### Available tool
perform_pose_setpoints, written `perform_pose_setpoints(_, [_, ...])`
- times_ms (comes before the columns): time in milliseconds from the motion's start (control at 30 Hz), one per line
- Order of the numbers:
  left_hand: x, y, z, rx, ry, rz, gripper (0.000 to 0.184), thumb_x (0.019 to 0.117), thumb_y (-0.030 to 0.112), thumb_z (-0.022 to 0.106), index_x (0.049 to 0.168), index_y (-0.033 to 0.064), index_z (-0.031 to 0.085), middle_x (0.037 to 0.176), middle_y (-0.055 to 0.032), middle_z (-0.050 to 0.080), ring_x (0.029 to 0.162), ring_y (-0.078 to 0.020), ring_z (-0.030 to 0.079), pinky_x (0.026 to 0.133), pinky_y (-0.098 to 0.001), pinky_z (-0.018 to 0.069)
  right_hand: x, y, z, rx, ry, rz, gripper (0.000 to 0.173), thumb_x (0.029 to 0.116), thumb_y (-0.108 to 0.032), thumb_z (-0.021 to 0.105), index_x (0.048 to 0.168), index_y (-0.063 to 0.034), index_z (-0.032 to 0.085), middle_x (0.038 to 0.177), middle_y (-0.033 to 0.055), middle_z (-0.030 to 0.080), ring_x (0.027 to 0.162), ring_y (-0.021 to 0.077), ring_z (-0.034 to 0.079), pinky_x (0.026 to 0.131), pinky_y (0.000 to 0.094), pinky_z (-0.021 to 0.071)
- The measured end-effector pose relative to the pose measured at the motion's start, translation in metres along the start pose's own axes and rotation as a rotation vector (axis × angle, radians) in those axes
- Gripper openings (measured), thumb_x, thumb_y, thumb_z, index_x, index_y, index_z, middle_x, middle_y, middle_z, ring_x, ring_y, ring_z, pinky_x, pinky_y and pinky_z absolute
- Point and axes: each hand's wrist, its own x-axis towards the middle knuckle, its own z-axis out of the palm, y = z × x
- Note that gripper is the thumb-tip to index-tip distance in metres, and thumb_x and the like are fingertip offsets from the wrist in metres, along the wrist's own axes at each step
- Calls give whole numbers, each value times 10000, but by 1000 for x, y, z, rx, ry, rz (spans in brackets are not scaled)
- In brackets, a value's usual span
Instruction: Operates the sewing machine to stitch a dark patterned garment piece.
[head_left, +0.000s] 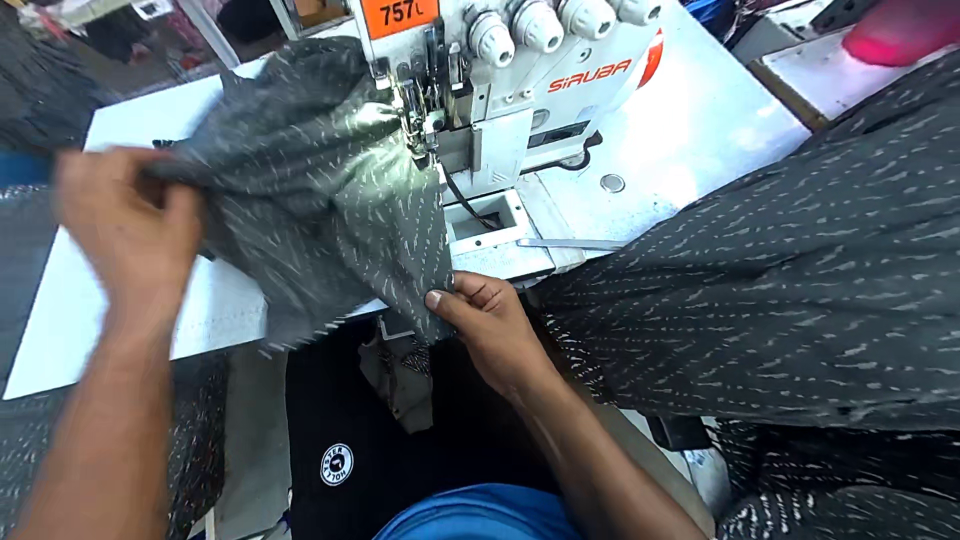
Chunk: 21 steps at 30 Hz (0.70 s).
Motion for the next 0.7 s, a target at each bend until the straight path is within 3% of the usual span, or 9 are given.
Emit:
perform_pose_setpoints(67, [20, 7, -19, 96, 3, 19, 617, 922, 58, 586, 1486, -87, 384, 1473, -458, 328, 1331, -654, 374, 1054, -777, 331, -1, 2, 1, -17, 8, 7, 108, 988, -85, 656, 1032, -11, 721, 811, 110, 689, 666, 132, 636, 612, 295, 563])
perform_pose_setpoints(100, [20, 20, -22, 127, 3, 61, 621, 939, 42, 549, 1514, -76, 348, 1512, -441, 296, 1365, -637, 355, 1079, -754, 330, -1, 2, 1, -37, 4, 16, 110, 992, -94, 653, 1028, -15, 719, 808, 108, 686, 663, 134, 634, 609, 295, 559])
perform_pose_setpoints(167, [7, 64, -15, 40, 26, 302, 442, 1004, 49, 455, 1430, -63, 482, 1481, -345, 423, 1345, -503, 460, 1091, -631, 407, -2, 1, 1, -60, 3, 18, 128, 1001, -114, 648, 1039, -23, 730, 820, 108, 701, 680, 141, 649, 631, 301, 569])
perform_pose_setpoints(200, [-5, 87, -5, -54, 0, 419, 387, 1019, 77, 434, 1360, -46, 569, 1404, -287, 530, 1274, -421, 545, 1042, -565, 469, -5, 1, 0, -70, 3, 9, 136, 1006, -121, 640, 1037, -27, 734, 821, 107, 702, 686, 142, 651, 638, 299, 569])
perform_pose_setpoints(233, [-17, 104, 9, -144, -56, 475, 380, 1019, 122, 433, 1320, -9, 624, 1355, -211, 588, 1236, -326, 588, 1024, -487, 506, -7, 1, -3, -77, 0, -4, 145, 1010, -122, 631, 1036, -27, 737, 823, 110, 703, 692, 143, 653, 643, 298, 569])
perform_pose_setpoints(300, [-28, 118, 38, -290, -136, 487, 360, 1024, 169, 461, 1279, 51, 686, 1330, -119, 635, 1226, -230, 601, 1031, -397, 507, -9, 1, -10, -79, -6, -17, 153, 1013, -121, 623, 1025, -22, 739, 822, 113, 702, 693, 141, 655, 643, 289, 571])
perform_pose_setpoints(467, [-28, 112, 61, -283, -152, 492, 332, 1027, 187, 481, 1225, 165, 746, 1321, -36, 653, 1257, -220, 557, 1011, -397, 466, -10, 1, -13, -62, -25, -31, 163, 1012, -135, 623, 963, -18, 725, 767, 108, 672, 660, 134, 633, 611, 280, 552])
perform_pose_setpoints(700, [-7, 100, 72, -271, -132, 563, 357, 1029, 157, 459, 1242, 185, 744, 1340, -49, 658, 1271, -244, 554, 1039, -413, 440, 3, -13, -8, 31, -33, -55, 146, 1028, -70, 585, 1019, 12, 706, 859, 123, 719, 722, 167, 722, 677, 346, 649])
